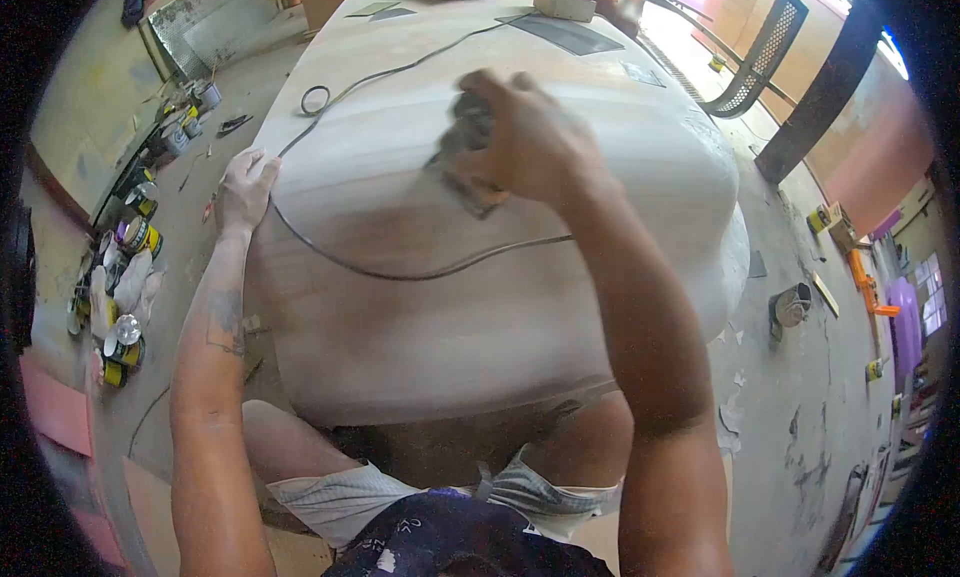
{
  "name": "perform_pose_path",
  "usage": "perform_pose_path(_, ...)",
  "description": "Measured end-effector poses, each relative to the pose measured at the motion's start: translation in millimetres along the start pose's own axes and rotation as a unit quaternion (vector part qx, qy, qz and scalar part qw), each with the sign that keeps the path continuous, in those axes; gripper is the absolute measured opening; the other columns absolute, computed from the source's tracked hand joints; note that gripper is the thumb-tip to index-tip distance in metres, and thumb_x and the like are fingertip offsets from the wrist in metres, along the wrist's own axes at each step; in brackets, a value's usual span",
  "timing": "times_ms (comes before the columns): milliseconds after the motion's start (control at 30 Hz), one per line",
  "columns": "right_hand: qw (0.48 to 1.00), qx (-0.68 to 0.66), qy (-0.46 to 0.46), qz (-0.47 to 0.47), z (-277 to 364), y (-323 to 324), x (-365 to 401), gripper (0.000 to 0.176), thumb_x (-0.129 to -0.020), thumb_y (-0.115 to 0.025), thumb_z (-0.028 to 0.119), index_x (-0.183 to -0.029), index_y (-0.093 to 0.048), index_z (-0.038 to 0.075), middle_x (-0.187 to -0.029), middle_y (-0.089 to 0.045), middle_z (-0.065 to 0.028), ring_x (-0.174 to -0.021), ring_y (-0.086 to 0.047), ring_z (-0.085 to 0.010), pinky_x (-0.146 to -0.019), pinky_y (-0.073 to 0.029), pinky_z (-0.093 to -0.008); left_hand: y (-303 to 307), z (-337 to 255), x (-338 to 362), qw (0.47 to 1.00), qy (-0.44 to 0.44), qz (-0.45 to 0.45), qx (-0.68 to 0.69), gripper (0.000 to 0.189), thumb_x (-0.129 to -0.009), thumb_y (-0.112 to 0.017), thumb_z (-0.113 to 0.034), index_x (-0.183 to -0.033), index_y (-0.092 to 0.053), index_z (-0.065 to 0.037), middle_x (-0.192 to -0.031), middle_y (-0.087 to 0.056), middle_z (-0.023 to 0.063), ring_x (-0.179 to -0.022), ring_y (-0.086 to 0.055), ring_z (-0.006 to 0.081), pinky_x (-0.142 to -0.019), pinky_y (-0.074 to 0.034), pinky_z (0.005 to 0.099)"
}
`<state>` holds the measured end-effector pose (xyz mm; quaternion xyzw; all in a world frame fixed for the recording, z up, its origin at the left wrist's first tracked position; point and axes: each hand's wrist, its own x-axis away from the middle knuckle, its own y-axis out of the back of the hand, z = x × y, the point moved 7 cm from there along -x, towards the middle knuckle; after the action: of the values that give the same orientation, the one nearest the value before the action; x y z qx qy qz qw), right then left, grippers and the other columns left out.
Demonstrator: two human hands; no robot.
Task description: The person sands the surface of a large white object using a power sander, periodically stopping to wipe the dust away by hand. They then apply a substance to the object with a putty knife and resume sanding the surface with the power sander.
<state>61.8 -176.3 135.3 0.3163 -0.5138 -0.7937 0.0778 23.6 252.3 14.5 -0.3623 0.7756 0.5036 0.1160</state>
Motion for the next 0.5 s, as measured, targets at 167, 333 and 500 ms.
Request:
perform_pose_path(167, 0.996, 0.015, -0.082, -0.029, -91.4, 30.7, 14.1, 0.072, -0.08, -0.082, 0.038, -0.145, -0.057, 0.022, -0.133, -0.066, -0.0178, -0.122, -0.067, -0.0372, -0.105, -0.053, -0.0464, -2.1, 0.5, -0.3, 1.0, -0.011, -0.005, -0.012, 0.061, -0.09, -0.072, -0.052, -0.129, -0.074, -0.005, -0.146, -0.065, 0.0131, -0.136, -0.061, 0.0299, -0.114, -0.047, 0.0413)
perform_pose_path(333, 0.981, 0.014, -0.191, -0.036, -148.5, 55.7, 34.5, 0.073, -0.078, -0.082, 0.031, -0.145, -0.057, 0.02, -0.134, -0.067, -0.021, -0.124, -0.066, -0.039, -0.106, -0.052, -0.0475, 0.3, -9.2, 2.1, 0.999, -0.03, -0.024, -0.01, 0.061, -0.093, -0.073, -0.05, -0.127, -0.073, 0.001, -0.139, -0.068, 0.0197, -0.132, -0.062, 0.0336, -0.115, -0.046, 0.0423)
perform_pose_path(500, 0.976, -0.025, -0.204, -0.07, -170.0, 68.2, 46.3, 0.07, -0.079, -0.079, 0.025, -0.144, -0.057, 0.014, -0.129, -0.069, -0.023, -0.117, -0.069, -0.0372, -0.099, -0.056, -0.046, 17.1, -31.8, 12.3, 0.999, -0.007, -0.016, -0.042, 0.061, -0.096, -0.068, -0.054, -0.126, -0.074, -0.001, -0.138, -0.068, 0.0202, -0.133, -0.062, 0.035, -0.115, -0.045, 0.0435)
